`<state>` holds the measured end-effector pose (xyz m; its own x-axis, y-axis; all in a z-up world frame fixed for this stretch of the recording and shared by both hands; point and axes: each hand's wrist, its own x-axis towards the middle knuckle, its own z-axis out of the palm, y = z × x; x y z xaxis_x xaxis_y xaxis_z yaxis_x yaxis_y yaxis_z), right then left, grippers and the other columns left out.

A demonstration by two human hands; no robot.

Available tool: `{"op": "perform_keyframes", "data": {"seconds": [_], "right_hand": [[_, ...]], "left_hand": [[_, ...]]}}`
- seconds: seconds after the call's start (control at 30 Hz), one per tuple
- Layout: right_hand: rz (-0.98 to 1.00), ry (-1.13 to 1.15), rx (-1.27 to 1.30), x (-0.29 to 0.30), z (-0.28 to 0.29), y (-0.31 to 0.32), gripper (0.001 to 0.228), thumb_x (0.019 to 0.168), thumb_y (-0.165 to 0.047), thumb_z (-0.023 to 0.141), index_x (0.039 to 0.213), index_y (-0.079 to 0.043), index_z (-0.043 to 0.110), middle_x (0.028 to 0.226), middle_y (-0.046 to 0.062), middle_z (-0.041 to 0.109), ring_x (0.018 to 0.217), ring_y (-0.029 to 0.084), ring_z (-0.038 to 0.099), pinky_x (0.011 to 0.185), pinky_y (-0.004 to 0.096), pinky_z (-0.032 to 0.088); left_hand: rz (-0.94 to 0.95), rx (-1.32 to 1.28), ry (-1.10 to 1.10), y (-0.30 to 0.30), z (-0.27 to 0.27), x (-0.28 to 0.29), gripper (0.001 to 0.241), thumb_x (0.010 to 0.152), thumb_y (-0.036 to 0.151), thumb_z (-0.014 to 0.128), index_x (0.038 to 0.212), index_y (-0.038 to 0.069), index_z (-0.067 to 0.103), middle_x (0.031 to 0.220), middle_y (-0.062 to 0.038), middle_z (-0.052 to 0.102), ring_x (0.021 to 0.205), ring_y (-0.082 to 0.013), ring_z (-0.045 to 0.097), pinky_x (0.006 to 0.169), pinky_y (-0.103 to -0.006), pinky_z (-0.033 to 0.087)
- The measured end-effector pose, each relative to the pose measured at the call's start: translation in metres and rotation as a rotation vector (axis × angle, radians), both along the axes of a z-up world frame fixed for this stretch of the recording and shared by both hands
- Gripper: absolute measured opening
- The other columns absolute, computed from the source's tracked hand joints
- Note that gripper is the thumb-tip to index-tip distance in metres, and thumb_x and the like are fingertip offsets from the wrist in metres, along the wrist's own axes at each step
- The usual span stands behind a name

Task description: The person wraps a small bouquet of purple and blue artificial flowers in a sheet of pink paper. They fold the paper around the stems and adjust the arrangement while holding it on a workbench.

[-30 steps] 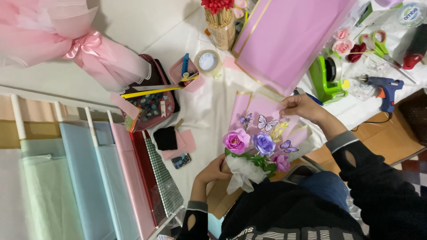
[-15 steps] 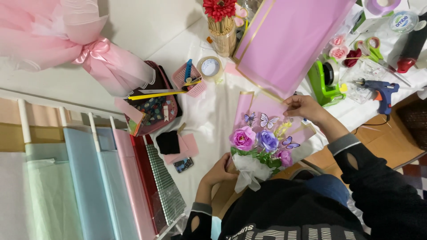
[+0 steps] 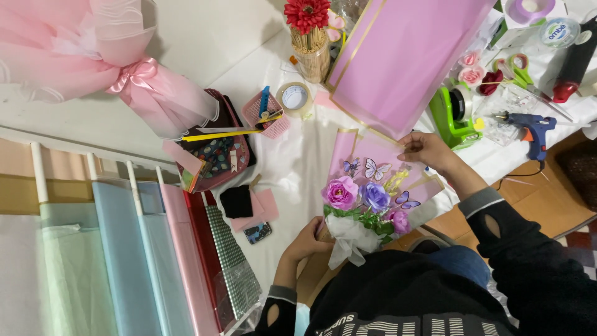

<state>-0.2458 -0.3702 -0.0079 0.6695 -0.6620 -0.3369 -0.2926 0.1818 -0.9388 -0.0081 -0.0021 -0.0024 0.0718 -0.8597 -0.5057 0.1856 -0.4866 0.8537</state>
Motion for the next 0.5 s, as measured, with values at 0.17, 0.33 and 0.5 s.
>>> {"op": "perform_keyframes", "data": {"seconds": [0.17, 0.33, 0.5], "right_hand": [[0.010, -0.009, 0.006, -0.003, -0.010, -0.004, 0.048, 0.069, -0.003, 0.090, 0.113, 0.000, 0.072, 0.089, 0.008, 0.068, 0.079, 0.013, 0.063, 0.071, 0.022, 0.052], [0.025, 0.017, 0.012, 0.002, 0.030, 0.008, 0.043, 0.071, -0.006, 0.090, 0.110, -0.002, 0.074, 0.085, 0.008, 0.069, 0.074, 0.013, 0.062, 0.067, 0.022, 0.050], [0.050, 0.075, 0.010, 0.009, 0.066, 0.018, 0.028, 0.077, -0.018, 0.089, 0.099, -0.003, 0.078, 0.081, 0.007, 0.068, 0.072, 0.012, 0.060, 0.063, 0.022, 0.047]], "left_hand": [[0.105, -0.047, 0.058, 0.002, -0.007, -0.007, 0.069, 0.061, 0.009, 0.097, 0.119, 0.007, 0.060, 0.107, -0.010, 0.064, 0.111, -0.0255, 0.057, 0.104, -0.0436, 0.046], [0.148, -0.072, 0.096, 0.002, 0.005, -0.009, 0.068, 0.061, 0.006, 0.098, 0.117, 0.008, 0.059, 0.105, -0.008, 0.063, 0.109, -0.0225, 0.057, 0.102, -0.0411, 0.048], [0.091, -0.093, 0.048, 0.003, 0.000, -0.004, 0.067, 0.063, 0.009, 0.098, 0.118, 0.009, 0.059, 0.107, -0.007, 0.063, 0.113, -0.0222, 0.056, 0.105, -0.0412, 0.044]]}}
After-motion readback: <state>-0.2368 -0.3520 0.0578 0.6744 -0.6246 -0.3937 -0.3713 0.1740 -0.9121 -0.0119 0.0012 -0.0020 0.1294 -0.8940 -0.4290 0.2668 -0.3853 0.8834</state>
